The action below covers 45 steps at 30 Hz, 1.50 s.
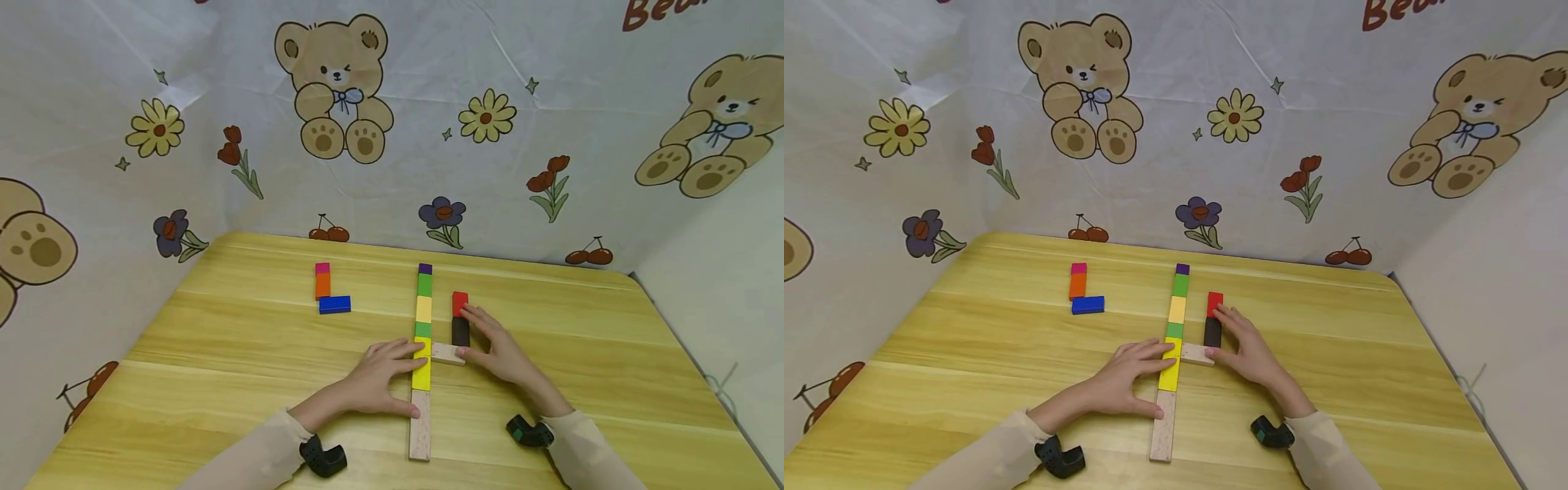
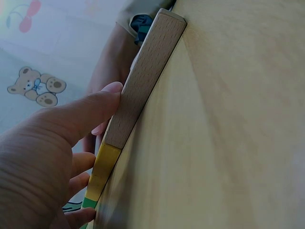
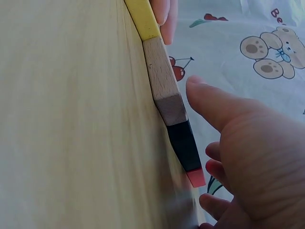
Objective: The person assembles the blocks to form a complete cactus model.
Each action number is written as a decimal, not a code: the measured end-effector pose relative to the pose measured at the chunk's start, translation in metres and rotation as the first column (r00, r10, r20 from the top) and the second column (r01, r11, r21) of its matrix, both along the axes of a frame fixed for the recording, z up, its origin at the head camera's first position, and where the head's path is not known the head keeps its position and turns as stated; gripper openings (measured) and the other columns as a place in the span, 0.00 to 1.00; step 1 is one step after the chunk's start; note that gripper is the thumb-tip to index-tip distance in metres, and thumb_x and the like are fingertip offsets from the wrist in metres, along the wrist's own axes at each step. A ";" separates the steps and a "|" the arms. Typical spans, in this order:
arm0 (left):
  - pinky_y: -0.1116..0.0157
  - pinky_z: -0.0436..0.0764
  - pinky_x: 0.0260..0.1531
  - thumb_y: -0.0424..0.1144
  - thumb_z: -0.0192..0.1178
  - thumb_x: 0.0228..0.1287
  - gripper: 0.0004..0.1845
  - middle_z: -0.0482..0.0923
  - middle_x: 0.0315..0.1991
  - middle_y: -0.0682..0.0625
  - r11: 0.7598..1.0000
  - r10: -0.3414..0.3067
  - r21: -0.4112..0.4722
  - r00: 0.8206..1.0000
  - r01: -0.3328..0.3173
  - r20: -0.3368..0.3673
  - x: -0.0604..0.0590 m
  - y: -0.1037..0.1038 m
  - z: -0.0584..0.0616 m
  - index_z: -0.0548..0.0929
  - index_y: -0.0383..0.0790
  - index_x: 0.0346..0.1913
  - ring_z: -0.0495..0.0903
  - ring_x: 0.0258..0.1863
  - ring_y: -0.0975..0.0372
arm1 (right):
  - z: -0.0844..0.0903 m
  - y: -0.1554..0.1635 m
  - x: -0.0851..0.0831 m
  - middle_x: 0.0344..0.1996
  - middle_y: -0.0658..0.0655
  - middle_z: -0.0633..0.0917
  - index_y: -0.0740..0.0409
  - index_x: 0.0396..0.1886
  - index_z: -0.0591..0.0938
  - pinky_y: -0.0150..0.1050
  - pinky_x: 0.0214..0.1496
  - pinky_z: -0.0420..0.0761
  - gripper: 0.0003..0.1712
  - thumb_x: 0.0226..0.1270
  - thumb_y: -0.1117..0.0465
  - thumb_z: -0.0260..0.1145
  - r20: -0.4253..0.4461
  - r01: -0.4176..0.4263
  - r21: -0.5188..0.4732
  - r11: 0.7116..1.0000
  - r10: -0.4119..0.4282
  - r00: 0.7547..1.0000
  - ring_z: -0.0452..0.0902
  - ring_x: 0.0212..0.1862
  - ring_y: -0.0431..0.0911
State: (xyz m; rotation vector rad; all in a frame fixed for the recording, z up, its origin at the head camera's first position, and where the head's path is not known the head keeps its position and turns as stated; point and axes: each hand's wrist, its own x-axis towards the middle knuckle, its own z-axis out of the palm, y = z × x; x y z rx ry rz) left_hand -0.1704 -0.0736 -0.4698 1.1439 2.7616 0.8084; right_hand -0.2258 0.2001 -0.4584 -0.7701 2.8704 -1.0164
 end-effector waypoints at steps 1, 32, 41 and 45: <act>0.51 0.51 0.60 0.71 0.55 0.41 0.44 0.51 0.68 0.57 1.000 0.001 -0.001 1.000 -0.001 -0.001 0.000 0.000 0.000 0.63 0.55 0.64 0.48 0.68 0.54 | 0.000 0.000 0.000 0.66 0.52 0.59 0.51 0.65 0.63 0.59 0.63 0.53 0.43 0.51 0.42 0.64 -0.006 0.000 0.007 1.000 0.000 1.000 0.46 0.68 0.55; 0.50 0.52 0.60 0.70 0.56 0.42 0.45 0.51 0.68 0.56 1.000 -0.003 0.008 1.000 0.003 0.007 0.002 0.001 0.005 0.64 0.53 0.64 0.49 0.67 0.53 | -0.001 0.000 0.000 0.67 0.50 0.58 0.50 0.65 0.63 0.58 0.62 0.53 0.41 0.52 0.39 0.62 -0.024 -0.011 0.075 0.997 0.013 1.000 0.47 0.68 0.54; 0.42 0.54 0.57 0.63 0.61 0.44 0.41 0.54 0.67 0.54 0.986 0.087 0.142 0.996 -0.090 0.027 -0.009 -0.011 0.022 0.65 0.52 0.63 0.51 0.67 0.56 | 0.000 -0.001 0.000 0.66 0.54 0.59 0.53 0.64 0.64 0.60 0.61 0.53 0.41 0.52 0.41 0.63 -0.042 -0.024 0.069 0.997 0.027 0.999 0.48 0.67 0.57; 0.43 0.56 0.57 0.54 0.67 0.44 0.38 0.59 0.64 0.55 0.949 0.202 0.248 0.979 -0.195 -0.004 -0.023 -0.027 0.033 0.67 0.52 0.62 0.55 0.64 0.57 | -0.001 0.000 0.000 0.66 0.53 0.59 0.52 0.64 0.64 0.59 0.62 0.53 0.42 0.52 0.41 0.63 -0.042 -0.022 0.067 0.998 0.025 0.999 0.48 0.68 0.56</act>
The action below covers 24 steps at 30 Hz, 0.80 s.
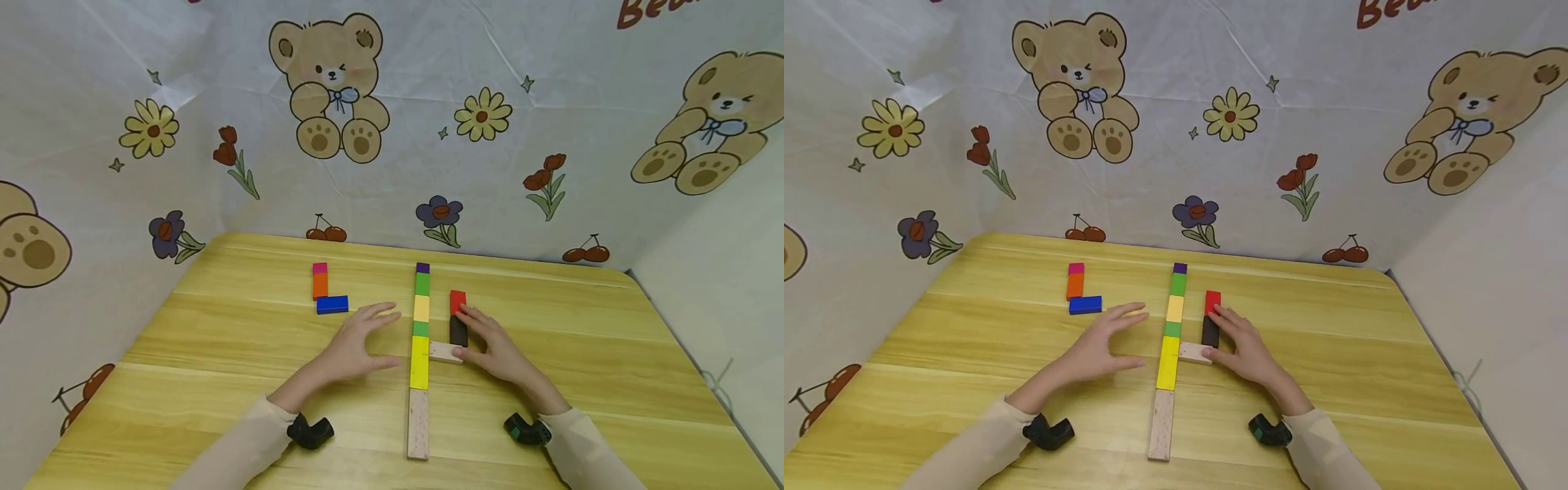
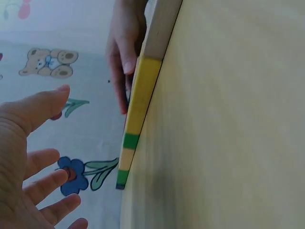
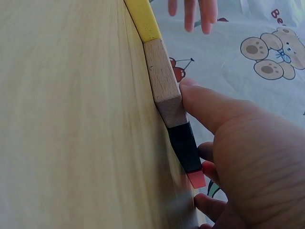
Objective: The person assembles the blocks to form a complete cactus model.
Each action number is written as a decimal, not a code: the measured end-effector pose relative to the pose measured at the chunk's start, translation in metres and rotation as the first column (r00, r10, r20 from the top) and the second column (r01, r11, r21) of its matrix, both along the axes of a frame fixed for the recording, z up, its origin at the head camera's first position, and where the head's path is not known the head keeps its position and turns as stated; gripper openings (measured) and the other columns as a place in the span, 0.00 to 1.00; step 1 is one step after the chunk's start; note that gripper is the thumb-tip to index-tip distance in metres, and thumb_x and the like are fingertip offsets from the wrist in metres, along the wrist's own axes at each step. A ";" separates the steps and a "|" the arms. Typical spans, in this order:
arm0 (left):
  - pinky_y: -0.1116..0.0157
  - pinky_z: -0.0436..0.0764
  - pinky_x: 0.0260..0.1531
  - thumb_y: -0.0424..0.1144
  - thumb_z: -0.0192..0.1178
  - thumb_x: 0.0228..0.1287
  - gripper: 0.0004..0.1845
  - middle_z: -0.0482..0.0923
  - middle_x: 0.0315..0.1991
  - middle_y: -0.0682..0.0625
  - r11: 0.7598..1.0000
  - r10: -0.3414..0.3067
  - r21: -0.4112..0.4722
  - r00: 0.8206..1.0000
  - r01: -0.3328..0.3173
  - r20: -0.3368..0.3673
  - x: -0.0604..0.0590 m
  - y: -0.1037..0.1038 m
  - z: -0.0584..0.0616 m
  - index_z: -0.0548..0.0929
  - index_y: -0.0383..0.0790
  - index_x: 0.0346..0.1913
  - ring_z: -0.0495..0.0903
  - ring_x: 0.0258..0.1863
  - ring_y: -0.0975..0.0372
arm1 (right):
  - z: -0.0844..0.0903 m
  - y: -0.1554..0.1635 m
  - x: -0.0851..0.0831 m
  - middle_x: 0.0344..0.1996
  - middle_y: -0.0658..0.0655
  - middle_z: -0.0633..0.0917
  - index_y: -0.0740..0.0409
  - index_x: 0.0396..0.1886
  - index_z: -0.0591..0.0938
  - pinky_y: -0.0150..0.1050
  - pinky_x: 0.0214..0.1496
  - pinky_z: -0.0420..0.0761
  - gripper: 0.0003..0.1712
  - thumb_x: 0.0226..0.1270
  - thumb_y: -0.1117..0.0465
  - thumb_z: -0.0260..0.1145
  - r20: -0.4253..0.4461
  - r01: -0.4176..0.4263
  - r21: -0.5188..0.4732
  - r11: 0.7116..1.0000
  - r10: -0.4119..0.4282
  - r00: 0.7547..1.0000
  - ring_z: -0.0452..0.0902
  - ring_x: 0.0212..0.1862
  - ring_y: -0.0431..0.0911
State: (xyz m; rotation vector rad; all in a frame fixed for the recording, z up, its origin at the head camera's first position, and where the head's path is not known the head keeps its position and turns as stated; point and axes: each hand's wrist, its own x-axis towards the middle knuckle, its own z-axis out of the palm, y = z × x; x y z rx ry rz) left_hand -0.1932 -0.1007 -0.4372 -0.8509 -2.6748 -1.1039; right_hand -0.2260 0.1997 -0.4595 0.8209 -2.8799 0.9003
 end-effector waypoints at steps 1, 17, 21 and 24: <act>0.44 0.58 0.56 0.52 0.67 0.44 0.38 0.61 0.63 0.54 0.999 0.029 0.027 1.000 -0.029 -0.010 -0.004 -0.006 0.002 0.68 0.51 0.61 0.57 0.63 0.57 | 0.000 0.000 0.000 0.66 0.53 0.59 0.52 0.64 0.64 0.59 0.62 0.53 0.42 0.52 0.41 0.63 0.002 0.002 0.002 1.000 -0.002 1.000 0.48 0.68 0.56; 0.59 0.74 0.35 0.50 0.69 0.42 0.25 0.74 0.37 0.44 0.901 0.344 0.242 0.933 -0.359 0.103 -0.044 -0.096 -0.013 0.79 0.38 0.41 0.72 0.34 0.56 | 0.000 0.001 0.000 0.66 0.51 0.59 0.52 0.64 0.64 0.59 0.62 0.53 0.42 0.52 0.39 0.62 0.017 0.006 -0.006 1.000 -0.006 1.000 0.47 0.68 0.55; 0.66 0.74 0.30 0.50 0.70 0.40 0.24 0.74 0.33 0.46 0.893 0.365 0.232 0.922 -0.385 0.128 -0.046 -0.102 -0.022 0.79 0.37 0.38 0.72 0.29 0.59 | 0.000 0.001 0.000 0.66 0.52 0.59 0.53 0.64 0.64 0.60 0.61 0.53 0.42 0.51 0.40 0.63 0.007 0.001 -0.004 1.000 -0.001 1.000 0.48 0.68 0.57; 0.68 0.73 0.29 0.49 0.71 0.40 0.23 0.74 0.31 0.48 0.887 0.376 0.225 0.914 -0.403 0.153 -0.047 -0.104 -0.026 0.79 0.38 0.37 0.72 0.29 0.59 | 0.001 0.001 0.001 0.66 0.53 0.59 0.53 0.64 0.64 0.61 0.61 0.53 0.42 0.52 0.40 0.63 0.006 -0.004 -0.004 1.000 0.004 1.000 0.48 0.67 0.57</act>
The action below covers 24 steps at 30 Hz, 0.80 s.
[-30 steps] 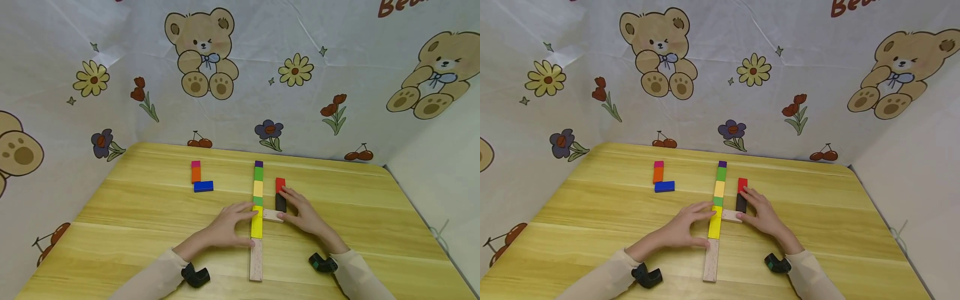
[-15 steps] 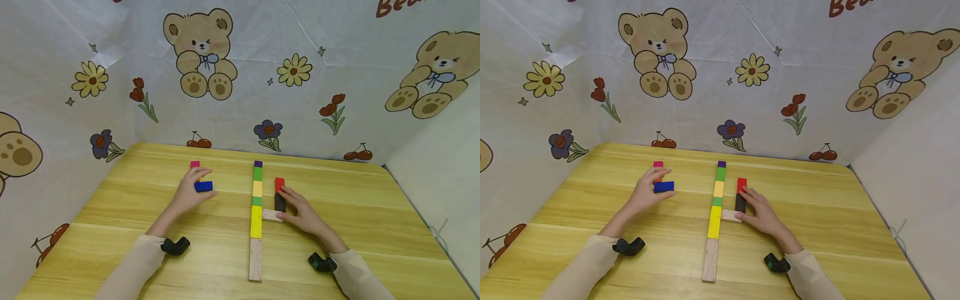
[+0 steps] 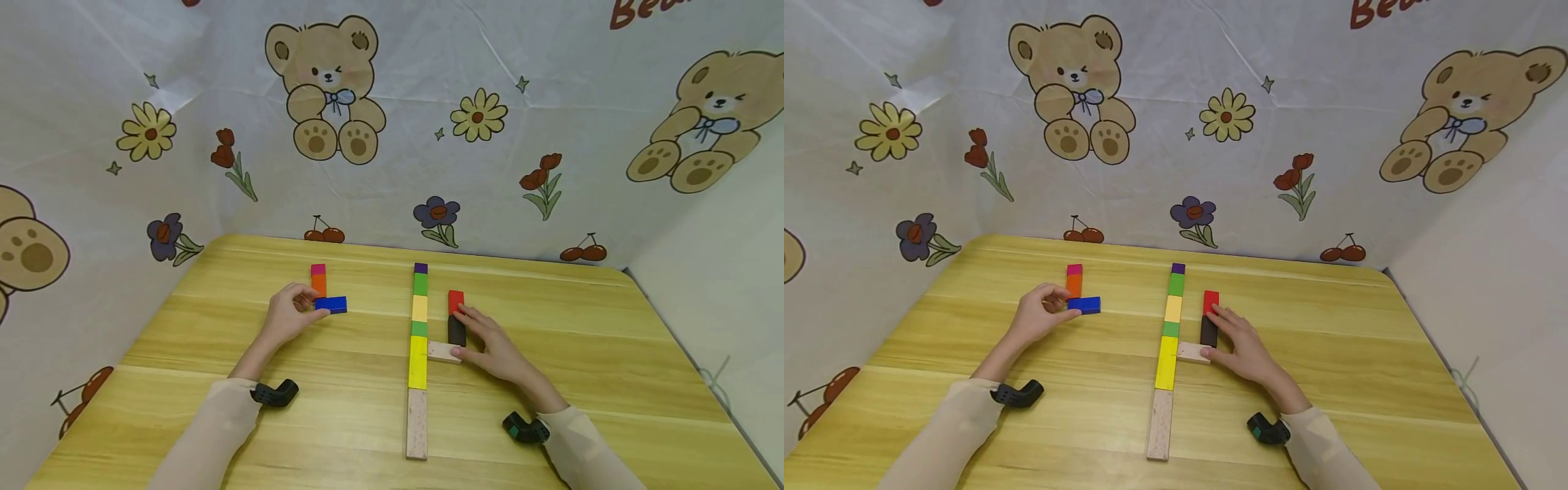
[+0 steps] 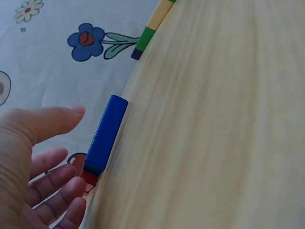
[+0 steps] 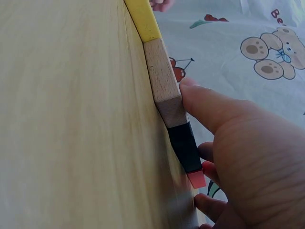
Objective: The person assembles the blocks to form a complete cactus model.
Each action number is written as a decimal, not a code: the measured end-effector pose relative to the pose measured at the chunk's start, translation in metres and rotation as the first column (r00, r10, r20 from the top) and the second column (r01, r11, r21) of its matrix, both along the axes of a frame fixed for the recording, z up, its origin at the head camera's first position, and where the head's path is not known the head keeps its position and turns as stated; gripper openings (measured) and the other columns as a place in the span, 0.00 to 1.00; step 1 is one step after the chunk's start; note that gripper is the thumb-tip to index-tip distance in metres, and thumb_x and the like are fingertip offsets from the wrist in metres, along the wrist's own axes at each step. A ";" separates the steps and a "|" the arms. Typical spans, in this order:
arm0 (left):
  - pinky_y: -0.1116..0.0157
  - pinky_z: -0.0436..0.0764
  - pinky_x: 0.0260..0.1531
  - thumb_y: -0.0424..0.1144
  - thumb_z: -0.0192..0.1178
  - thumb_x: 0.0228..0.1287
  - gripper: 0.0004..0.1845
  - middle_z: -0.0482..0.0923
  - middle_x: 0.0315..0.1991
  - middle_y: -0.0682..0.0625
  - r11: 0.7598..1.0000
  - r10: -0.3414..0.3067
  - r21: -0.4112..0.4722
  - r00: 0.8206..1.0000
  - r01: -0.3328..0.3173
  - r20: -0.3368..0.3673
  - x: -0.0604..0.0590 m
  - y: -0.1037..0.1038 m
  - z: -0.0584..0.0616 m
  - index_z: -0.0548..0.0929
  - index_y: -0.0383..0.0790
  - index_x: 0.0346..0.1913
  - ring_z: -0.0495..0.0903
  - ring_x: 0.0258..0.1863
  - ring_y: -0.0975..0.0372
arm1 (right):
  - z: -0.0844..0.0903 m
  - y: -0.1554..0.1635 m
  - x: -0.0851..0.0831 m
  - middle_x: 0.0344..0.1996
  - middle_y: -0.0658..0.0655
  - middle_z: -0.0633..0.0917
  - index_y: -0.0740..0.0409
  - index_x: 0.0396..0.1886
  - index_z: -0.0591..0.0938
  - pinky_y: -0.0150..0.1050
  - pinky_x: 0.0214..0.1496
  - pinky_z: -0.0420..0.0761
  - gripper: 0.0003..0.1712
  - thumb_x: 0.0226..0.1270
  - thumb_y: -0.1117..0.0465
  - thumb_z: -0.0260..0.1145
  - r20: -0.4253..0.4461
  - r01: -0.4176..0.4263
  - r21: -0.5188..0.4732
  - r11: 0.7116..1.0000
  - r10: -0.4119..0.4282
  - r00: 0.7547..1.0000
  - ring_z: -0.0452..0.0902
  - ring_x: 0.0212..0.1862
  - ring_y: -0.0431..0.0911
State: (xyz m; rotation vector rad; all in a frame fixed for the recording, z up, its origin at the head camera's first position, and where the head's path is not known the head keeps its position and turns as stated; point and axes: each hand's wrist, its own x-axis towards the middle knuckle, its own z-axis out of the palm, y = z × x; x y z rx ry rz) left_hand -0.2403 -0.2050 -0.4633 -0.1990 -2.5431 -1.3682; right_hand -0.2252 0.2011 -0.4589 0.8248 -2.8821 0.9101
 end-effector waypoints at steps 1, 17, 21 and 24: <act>0.68 0.73 0.30 0.49 0.71 0.40 0.23 0.75 0.31 0.48 1.000 0.004 0.003 1.000 -0.004 0.011 0.000 -0.001 -0.001 0.79 0.38 0.37 0.72 0.29 0.59 | 0.000 0.000 0.000 0.66 0.53 0.59 0.53 0.64 0.64 0.60 0.61 0.53 0.42 0.52 0.40 0.62 0.001 0.000 -0.002 1.000 0.000 1.000 0.48 0.67 0.57; 0.62 0.74 0.38 0.43 0.71 0.42 0.22 0.77 0.35 0.47 0.998 0.039 -0.043 0.994 -0.035 0.102 0.002 0.002 -0.002 0.80 0.40 0.43 0.74 0.35 0.58 | -0.002 0.000 -0.001 0.67 0.51 0.58 0.51 0.65 0.64 0.59 0.62 0.52 0.42 0.52 0.39 0.62 0.004 0.006 0.002 1.000 -0.006 1.000 0.47 0.68 0.55; 0.60 0.74 0.39 0.41 0.70 0.42 0.22 0.77 0.37 0.46 0.998 0.033 -0.053 0.994 -0.027 0.106 0.002 0.002 -0.002 0.80 0.39 0.44 0.74 0.36 0.57 | -0.002 0.000 -0.001 0.67 0.50 0.58 0.51 0.65 0.63 0.59 0.62 0.53 0.42 0.52 0.39 0.62 0.010 0.009 0.003 1.000 -0.009 1.000 0.47 0.68 0.55; 0.60 0.74 0.39 0.39 0.69 0.44 0.21 0.77 0.37 0.46 0.998 0.022 -0.061 0.996 -0.016 0.092 0.001 0.001 -0.003 0.80 0.37 0.45 0.75 0.37 0.57 | -0.002 0.000 -0.001 0.67 0.50 0.58 0.51 0.65 0.63 0.59 0.62 0.52 0.42 0.52 0.39 0.62 0.012 0.013 -0.001 1.000 -0.013 1.000 0.47 0.68 0.55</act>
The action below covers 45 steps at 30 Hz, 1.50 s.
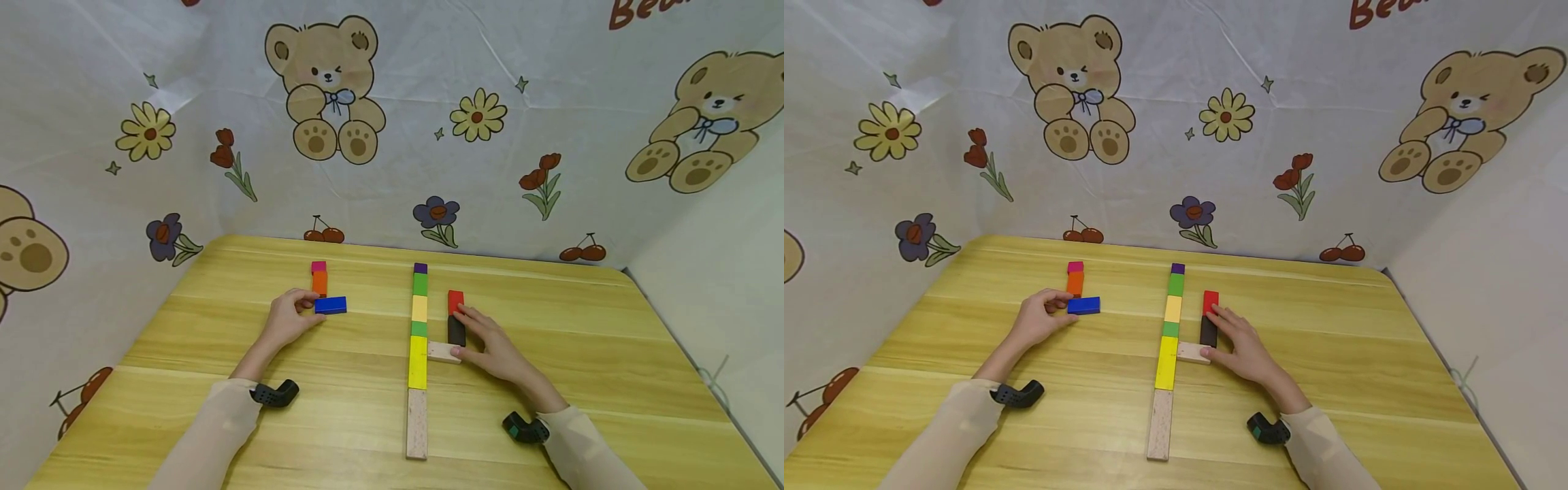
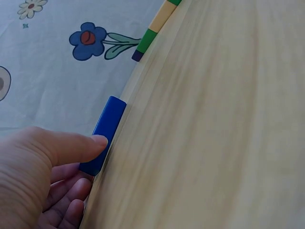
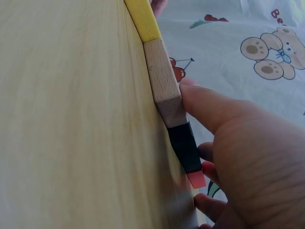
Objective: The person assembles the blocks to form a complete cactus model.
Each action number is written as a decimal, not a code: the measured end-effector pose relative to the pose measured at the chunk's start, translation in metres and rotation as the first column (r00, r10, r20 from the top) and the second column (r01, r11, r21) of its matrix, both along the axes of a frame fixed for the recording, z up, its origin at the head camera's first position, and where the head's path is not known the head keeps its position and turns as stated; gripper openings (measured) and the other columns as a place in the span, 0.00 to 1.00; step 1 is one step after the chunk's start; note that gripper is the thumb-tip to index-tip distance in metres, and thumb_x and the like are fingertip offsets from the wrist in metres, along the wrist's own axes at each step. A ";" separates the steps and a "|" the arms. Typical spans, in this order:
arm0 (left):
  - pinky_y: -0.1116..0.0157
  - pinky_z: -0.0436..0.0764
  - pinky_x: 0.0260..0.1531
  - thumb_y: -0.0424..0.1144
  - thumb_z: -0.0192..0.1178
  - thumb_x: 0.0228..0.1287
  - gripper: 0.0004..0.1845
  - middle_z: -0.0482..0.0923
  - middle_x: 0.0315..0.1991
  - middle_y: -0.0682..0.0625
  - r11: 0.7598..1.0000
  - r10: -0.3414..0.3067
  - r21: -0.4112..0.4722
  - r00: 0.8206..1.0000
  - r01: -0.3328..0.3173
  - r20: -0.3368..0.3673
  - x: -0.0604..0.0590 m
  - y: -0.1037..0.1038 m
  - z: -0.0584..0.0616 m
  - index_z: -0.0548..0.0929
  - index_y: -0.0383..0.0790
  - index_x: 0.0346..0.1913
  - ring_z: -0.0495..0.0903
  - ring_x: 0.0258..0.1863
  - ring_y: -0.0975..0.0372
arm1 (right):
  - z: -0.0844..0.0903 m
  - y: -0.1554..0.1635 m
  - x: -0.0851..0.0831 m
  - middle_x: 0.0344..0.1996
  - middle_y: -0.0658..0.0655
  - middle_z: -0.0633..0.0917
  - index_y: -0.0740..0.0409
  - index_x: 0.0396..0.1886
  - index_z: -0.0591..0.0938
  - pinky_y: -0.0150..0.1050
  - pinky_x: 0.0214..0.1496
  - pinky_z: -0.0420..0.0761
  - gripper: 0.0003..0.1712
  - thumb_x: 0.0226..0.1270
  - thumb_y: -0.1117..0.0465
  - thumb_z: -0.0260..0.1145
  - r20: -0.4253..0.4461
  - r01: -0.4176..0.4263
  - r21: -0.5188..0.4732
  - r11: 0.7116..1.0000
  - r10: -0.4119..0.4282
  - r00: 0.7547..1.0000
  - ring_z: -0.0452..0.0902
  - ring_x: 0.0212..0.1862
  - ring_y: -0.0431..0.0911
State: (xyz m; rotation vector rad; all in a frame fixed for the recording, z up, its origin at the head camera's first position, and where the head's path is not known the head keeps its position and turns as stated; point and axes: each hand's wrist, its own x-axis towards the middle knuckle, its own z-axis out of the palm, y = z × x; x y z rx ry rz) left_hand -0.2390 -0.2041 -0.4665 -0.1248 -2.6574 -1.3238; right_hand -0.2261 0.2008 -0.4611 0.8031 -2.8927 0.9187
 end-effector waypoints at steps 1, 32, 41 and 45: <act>0.60 0.74 0.39 0.38 0.69 0.44 0.21 0.77 0.37 0.46 1.000 -0.003 -0.001 1.000 0.003 -0.007 0.000 0.000 -0.001 0.80 0.37 0.45 0.75 0.36 0.57 | 0.000 0.000 0.000 0.67 0.50 0.58 0.51 0.65 0.63 0.59 0.62 0.52 0.42 0.52 0.39 0.62 0.001 0.000 0.001 1.000 0.000 1.000 0.47 0.68 0.54; 0.66 0.74 0.31 0.36 0.65 0.50 0.16 0.77 0.32 0.47 0.999 -0.021 -0.042 0.999 0.019 -0.035 -0.004 0.006 0.001 0.81 0.38 0.44 0.74 0.30 0.60 | 0.001 0.000 0.001 0.67 0.51 0.58 0.51 0.65 0.63 0.59 0.62 0.53 0.42 0.52 0.39 0.61 0.009 0.004 0.016 1.000 -0.004 1.000 0.47 0.68 0.54; 0.68 0.76 0.31 0.35 0.66 0.49 0.16 0.78 0.34 0.46 0.996 -0.083 0.019 0.996 0.084 -0.039 -0.011 0.034 0.006 0.81 0.36 0.44 0.76 0.30 0.60 | 0.001 -0.001 0.000 0.67 0.51 0.58 0.51 0.65 0.63 0.58 0.62 0.53 0.42 0.52 0.39 0.61 -0.002 -0.005 0.004 1.000 0.005 1.000 0.47 0.68 0.54; 0.66 0.78 0.33 0.35 0.66 0.49 0.16 0.78 0.37 0.46 0.991 -0.123 0.048 0.992 0.125 -0.037 -0.015 0.052 0.008 0.81 0.36 0.44 0.77 0.32 0.61 | 0.001 -0.001 0.000 0.67 0.52 0.58 0.52 0.65 0.64 0.59 0.62 0.53 0.42 0.52 0.39 0.61 -0.001 -0.006 0.000 1.000 0.006 1.000 0.48 0.68 0.55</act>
